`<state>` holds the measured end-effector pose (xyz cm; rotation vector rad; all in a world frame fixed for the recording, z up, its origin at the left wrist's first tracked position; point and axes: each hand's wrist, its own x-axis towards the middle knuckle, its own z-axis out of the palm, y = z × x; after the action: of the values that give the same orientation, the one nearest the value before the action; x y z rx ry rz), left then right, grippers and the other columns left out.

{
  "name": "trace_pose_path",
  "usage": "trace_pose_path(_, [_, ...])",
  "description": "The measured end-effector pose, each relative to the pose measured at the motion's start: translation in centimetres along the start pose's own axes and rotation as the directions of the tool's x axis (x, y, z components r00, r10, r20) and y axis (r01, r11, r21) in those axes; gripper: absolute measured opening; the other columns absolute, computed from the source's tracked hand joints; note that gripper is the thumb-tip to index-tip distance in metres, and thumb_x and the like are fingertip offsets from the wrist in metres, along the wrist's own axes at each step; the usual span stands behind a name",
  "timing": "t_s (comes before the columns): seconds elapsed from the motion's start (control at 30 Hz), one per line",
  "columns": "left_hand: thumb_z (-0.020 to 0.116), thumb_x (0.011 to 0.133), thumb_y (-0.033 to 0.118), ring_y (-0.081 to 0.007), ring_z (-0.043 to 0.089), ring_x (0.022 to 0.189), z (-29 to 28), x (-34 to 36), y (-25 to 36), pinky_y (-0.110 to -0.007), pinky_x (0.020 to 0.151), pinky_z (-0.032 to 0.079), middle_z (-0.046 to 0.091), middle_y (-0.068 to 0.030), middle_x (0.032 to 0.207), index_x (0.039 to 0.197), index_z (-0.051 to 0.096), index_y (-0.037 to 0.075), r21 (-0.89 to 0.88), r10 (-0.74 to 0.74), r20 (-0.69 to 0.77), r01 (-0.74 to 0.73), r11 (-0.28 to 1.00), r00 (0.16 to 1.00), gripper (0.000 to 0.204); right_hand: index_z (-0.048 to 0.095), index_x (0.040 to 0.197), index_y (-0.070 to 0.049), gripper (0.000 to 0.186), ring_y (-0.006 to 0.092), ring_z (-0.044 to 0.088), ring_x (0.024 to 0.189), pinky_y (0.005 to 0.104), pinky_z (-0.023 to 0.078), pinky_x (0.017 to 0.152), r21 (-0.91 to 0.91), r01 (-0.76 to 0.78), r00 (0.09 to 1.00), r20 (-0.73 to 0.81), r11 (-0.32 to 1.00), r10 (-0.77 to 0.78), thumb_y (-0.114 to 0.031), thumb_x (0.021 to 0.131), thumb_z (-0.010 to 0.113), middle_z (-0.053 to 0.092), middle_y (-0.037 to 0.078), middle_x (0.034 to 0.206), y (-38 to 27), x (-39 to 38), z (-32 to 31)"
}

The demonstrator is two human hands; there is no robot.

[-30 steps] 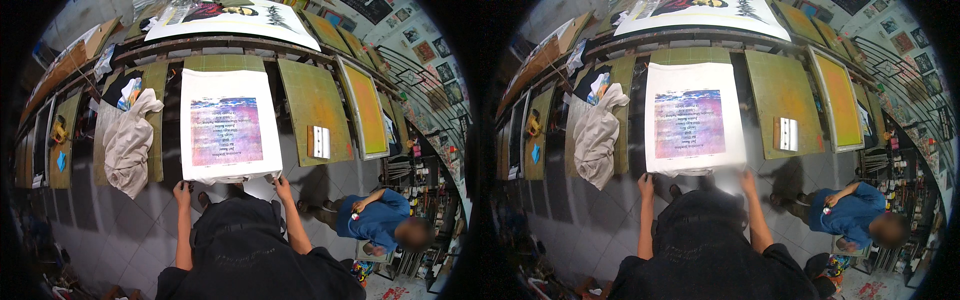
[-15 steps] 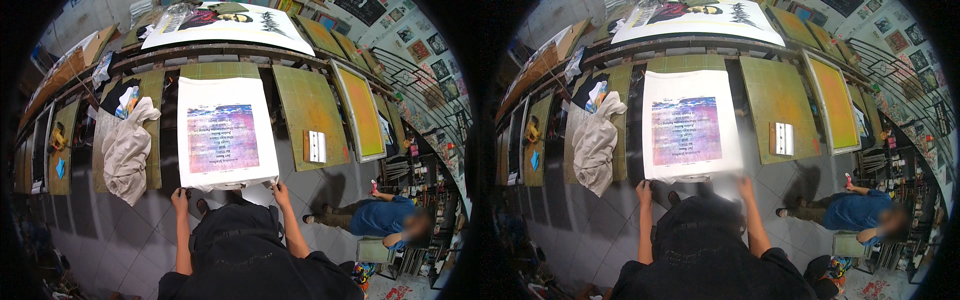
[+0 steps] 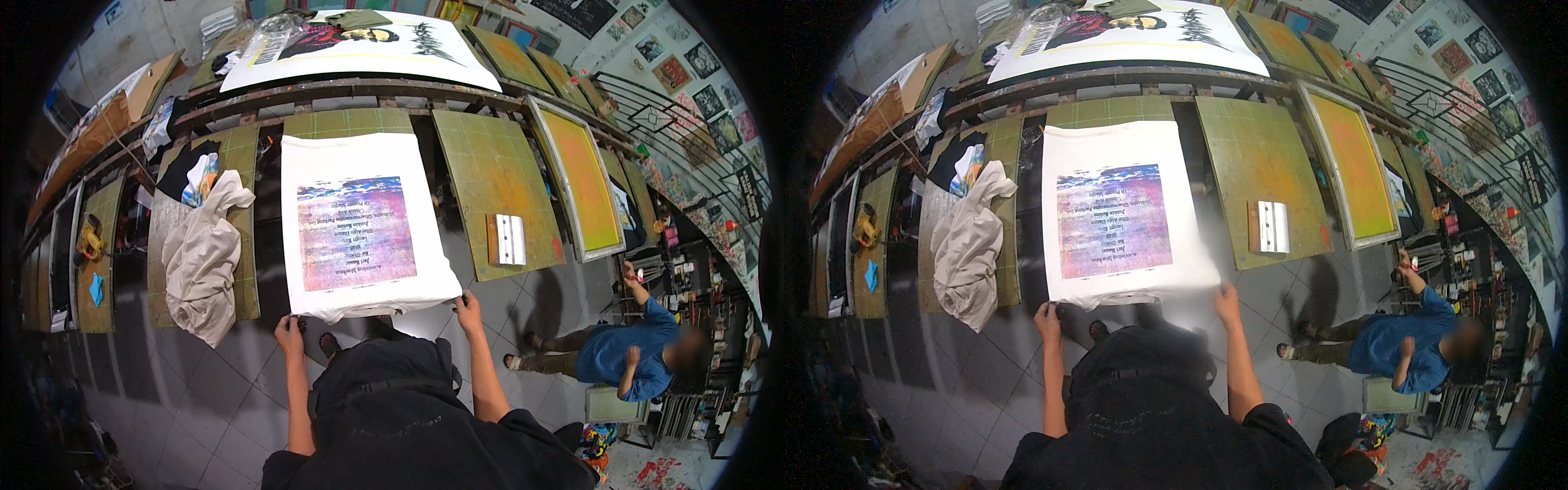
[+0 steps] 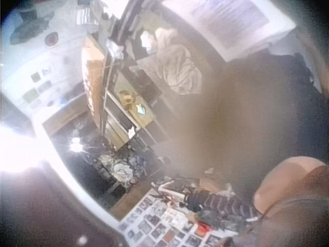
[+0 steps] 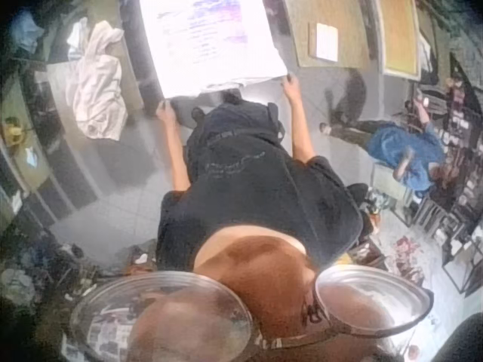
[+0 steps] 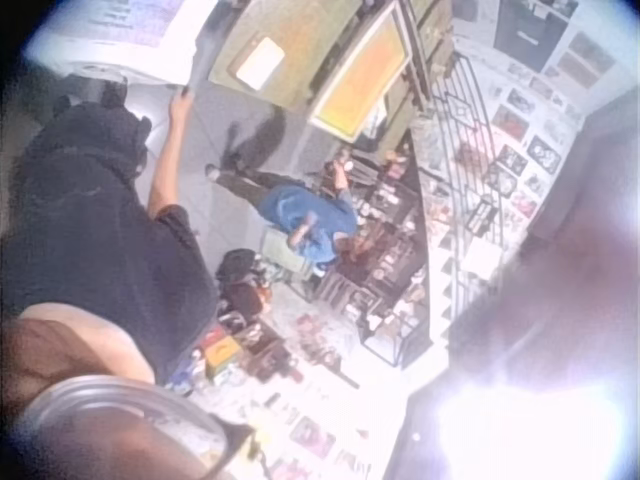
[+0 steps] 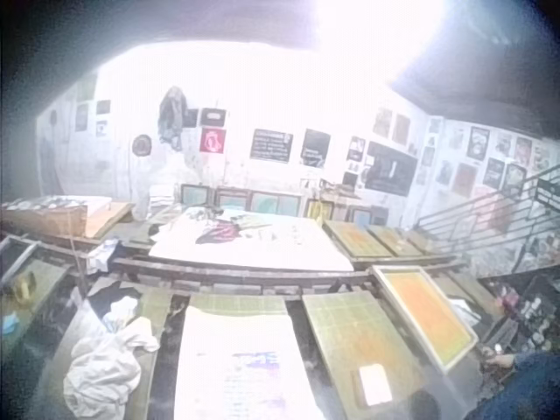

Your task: The person performs screen printing on a white t-shirt. They pull a squeegee across a screen to transfer ink, lift the screen, smooth the printed shirt, and use a heat gun to cure the ink. The person then lifts and folds the shirt before moving the screen aside.

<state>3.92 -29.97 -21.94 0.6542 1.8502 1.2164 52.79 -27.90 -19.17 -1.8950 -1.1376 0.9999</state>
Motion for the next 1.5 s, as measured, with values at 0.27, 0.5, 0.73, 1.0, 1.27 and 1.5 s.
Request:
trace_pose_path(0.27, [0.064,0.099,0.014,-0.0137,0.06,0.084,-0.8,0.5,-1.0,-0.031,0.079,0.048,0.068,-0.004,0.086,0.094,0.069,-0.004,-0.026,0.118,-0.116,-0.122,0.992,0.986,0.019,0.063,0.117,-0.001,0.019,0.0158,0.065,0.097,0.0342,0.056,0.085,0.114,-0.048,0.999,0.0,0.992,0.048,-0.016,0.107,0.056,0.07,0.006,0.107,-3.0,-0.9,-0.3])
trace_pose_path(0.5, [0.063,0.101,0.014,-0.0177,0.06,0.086,-1.2,0.1,-0.1,-0.034,0.08,0.048,0.067,-0.0078,0.091,0.097,0.067,-0.004,0.042,0.291,-0.145,-0.288,0.957,0.946,0.019,0.063,0.128,0.0,0.028,0.0139,0.063,0.085,0.0314,0.052,0.077,0.126,0.037,0.993,-0.119,0.991,-0.022,-0.013,0.104,0.055,0.07,0.007,0.101,-1.9,-1.0,-0.3])
trace_pose_path(0.73, [0.063,0.101,0.014,-0.0241,0.06,0.086,-1.6,-1.4,2.6,-0.036,0.083,0.047,0.062,-0.0112,0.092,0.094,0.063,-0.005,0.183,0.438,-0.217,-0.404,0.896,0.872,0.02,0.061,0.122,0.001,0.021,0.0155,0.062,0.095,0.0316,0.05,0.087,0.155,0.13,0.981,-0.161,0.979,-0.105,-0.013,0.107,0.053,0.068,0.007,0.103,-3.7,-1.9,-0.5])
trace_pose_path(1.0, [0.065,0.096,0.013,-0.0352,0.062,0.094,-1.8,-2.1,5.8,-0.044,0.086,0.049,0.063,-0.0186,0.1,0.098,0.064,-0.005,0.268,0.496,-0.273,-0.43,0.862,0.825,0.018,0.058,0.123,0.0,0.026,0.0173,0.059,0.101,0.0318,0.047,0.091,0.123,0.2,0.962,-0.212,0.972,-0.171,-0.022,0.11,0.052,0.065,0.009,0.107,-4.8,-1.5,-1.4])
trace_pose_path(1.27, [0.065,0.095,0.008,-0.0382,0.061,0.092,-1.6,-2.6,7.2,-0.046,0.086,0.049,0.061,-0.0191,0.099,0.095,0.061,-0.004,0.339,0.603,-0.309,-0.507,0.792,0.735,0.012,0.058,0.12,-0.001,0.029,0.013,0.056,0.093,0.0285,0.046,0.082,0.116,0.34,0.913,-0.276,0.933,-0.299,-0.027,0.111,0.052,0.063,0.006,0.103,-7.5,-1.0,-1.7])
trace_pose_path(1.5, [0.067,0.091,0.005,-0.0364,0.06,0.086,-1.8,-2.6,6.3,-0.045,0.079,0.048,0.061,-0.0172,0.092,0.089,0.06,-0.003,0.344,0.618,-0.32,-0.519,0.782,0.718,0.011,0.058,0.117,-0.002,0.029,0.0131,0.054,0.095,0.0282,0.044,0.086,0.063,0.321,0.926,-0.231,0.945,-0.299,-0.029,0.112,0.051,0.06,0.005,0.101,-6.8,-2.2,-2.4])
